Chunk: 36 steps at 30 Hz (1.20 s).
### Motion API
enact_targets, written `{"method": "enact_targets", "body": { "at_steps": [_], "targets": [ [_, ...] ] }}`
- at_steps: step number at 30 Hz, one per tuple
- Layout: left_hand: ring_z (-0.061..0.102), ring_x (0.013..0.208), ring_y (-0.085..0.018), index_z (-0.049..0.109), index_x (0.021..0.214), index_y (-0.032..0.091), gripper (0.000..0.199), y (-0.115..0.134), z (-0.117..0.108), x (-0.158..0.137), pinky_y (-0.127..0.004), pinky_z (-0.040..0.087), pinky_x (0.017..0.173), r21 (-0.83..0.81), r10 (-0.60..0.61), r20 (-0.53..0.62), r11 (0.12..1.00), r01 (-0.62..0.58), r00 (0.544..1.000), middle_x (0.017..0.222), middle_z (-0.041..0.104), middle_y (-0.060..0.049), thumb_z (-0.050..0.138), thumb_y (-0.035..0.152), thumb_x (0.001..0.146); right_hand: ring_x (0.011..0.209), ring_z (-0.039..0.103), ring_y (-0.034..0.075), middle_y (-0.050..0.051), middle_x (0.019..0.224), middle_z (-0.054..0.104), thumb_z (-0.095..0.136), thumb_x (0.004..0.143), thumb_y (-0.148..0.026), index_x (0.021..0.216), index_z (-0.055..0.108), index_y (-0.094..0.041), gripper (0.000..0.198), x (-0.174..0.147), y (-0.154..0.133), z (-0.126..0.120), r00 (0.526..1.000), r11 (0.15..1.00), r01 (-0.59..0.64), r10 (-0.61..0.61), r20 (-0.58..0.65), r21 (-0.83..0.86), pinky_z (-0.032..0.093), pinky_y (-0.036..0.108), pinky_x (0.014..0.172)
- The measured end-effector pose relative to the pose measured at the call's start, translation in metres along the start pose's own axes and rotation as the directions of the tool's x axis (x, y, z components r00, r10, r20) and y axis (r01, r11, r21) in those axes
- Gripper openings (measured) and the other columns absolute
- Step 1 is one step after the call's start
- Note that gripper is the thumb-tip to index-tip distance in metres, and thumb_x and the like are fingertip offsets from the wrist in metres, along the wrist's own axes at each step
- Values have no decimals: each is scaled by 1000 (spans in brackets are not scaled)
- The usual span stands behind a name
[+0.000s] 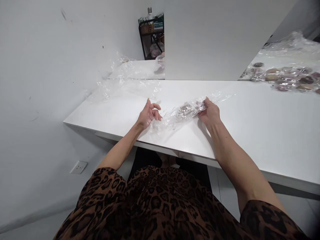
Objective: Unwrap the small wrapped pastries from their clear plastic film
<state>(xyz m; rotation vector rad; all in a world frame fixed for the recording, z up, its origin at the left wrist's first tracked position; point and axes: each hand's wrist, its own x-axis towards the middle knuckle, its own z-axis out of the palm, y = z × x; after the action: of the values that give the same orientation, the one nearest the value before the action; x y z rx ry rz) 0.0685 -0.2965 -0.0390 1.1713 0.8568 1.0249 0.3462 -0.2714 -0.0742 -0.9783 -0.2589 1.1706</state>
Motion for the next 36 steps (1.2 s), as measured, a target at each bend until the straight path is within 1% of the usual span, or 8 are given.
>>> {"method": "enact_targets", "body": {
  "at_steps": [4, 7, 13, 17, 21, 27, 33, 36],
  "targets": [
    [60, 64, -15, 68, 82, 16, 51, -3, -3, -7, -30, 50, 68, 480, -5, 77, 877, -32, 997, 73, 68, -7, 65, 65, 90, 61, 67, 13, -1, 70, 67, 68, 98, -28, 86, 58, -20, 17, 1, 2, 1, 999, 999, -28, 29, 37, -35, 53, 21, 47],
    [64, 86, -19, 71, 94, 17, 49, -3, 20, -4, -34, 51, 80, 730, 111, 157, 656, -191, 981, 104, 71, -10, 65, 66, 90, 64, 69, 14, 0, 73, 69, 65, 99, -27, 91, 60, -21, 12, -1, 4, 3, 995, 997, -46, 51, 81, -57, 55, 23, 50],
    [63, 110, -29, 67, 112, 19, 25, -7, 61, 3, -42, 48, 96, 946, -13, 253, 213, -245, 967, 122, 66, -12, 62, 37, 95, 59, 65, 14, -2, 67, 62, 75, 92, -47, 83, 57, -23, 32, -3, 2, 1, 988, 998, -34, 43, 145, -61, 58, 25, 52],
    [61, 85, -18, 60, 92, 18, 9, -14, 53, 10, -33, 47, 81, 792, 26, 129, 599, -119, 991, 97, 67, -5, 57, 24, 97, 67, 66, 14, 1, 75, 66, 73, 91, -57, 83, 57, -22, 38, -9, -1, 2, 977, 995, -62, 78, 198, -83, 61, 26, 58],
    [57, 66, -10, 52, 87, 18, 19, -19, 41, 14, -24, 44, 67, 209, -68, 69, 977, 52, 995, 76, 60, 2, 65, 28, 97, 65, 65, 14, 4, 80, 69, 74, 92, -52, 87, 59, -20, 36, -24, 3, 9, 943, 957, -158, 219, 252, -243, 60, 25, 55],
    [64, 65, -10, 54, 89, 17, 24, -31, 40, 13, -23, 50, 63, -186, -165, 67, 967, 175, 984, 80, 65, 0, 76, 25, 92, 53, 62, 13, 4, 66, 67, 89, 79, -31, 79, 65, -16, 29, -39, 13, 10, 826, 908, -210, 363, 432, -363, 53, 21, 43],
    [63, 64, -13, 57, 101, 16, 25, -44, 35, 9, -23, 46, 56, -21, -252, 23, 967, 253, 967, 86, 67, -4, 76, 28, 90, 40, 53, 8, -3, 54, 57, 99, 65, -23, 65, 57, -17, 42, -34, 15, 5, 882, 935, -85, 231, 411, -344, 42, 17, 33],
    [61, 73, -12, 59, 113, 18, 34, -40, 35, 4, -24, 47, 64, 140, -111, -104, 982, 125, 988, 103, 66, -6, 79, 25, 87, 38, 53, 9, -3, 51, 56, 101, 61, -27, 63, 56, -17, 46, -33, 16, 5, 892, 934, -53, 204, 404, -354, 39, 17, 31]
  ]
}}
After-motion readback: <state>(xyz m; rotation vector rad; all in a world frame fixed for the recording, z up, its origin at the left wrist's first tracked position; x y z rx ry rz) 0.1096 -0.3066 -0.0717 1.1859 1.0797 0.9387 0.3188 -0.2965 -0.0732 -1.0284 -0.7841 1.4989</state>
